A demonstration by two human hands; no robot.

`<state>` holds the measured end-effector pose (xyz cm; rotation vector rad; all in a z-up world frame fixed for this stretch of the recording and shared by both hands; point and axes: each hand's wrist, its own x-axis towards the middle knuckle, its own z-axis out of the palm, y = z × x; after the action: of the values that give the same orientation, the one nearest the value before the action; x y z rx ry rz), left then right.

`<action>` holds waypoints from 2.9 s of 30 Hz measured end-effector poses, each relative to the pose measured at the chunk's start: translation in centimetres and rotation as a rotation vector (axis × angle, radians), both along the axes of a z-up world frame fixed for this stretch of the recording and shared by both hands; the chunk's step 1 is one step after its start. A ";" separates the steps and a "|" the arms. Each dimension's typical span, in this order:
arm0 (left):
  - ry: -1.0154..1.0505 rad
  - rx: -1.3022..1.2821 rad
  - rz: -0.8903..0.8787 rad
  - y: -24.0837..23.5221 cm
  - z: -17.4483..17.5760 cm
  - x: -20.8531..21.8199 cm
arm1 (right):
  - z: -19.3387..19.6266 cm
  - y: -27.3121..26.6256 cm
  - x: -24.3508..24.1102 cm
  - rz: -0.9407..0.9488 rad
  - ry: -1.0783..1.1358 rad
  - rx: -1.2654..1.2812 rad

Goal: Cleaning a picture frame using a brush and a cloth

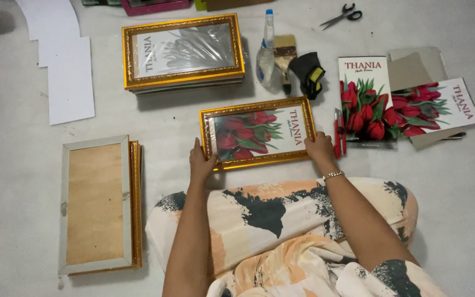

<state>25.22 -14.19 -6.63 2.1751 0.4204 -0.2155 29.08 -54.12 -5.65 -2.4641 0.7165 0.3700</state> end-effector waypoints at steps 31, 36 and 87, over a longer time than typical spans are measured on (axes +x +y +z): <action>0.128 0.269 -0.217 -2.8 2.1 -0.5 | 4.1 -0.8 -0.2 -0.115 -0.093 0.038; 0.101 0.309 -0.244 -2.8 3.0 -0.8 | 0.5 -2.3 0.5 -0.063 -0.115 -0.323; 0.353 0.327 -0.150 -3.1 5.0 -0.2 | -5.4 3.9 20.5 0.228 -0.270 0.030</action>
<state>25.03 -17.28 -1.60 2.4986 0.5183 -0.6599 49.59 -50.19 -11.09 -2.5077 0.3170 0.1255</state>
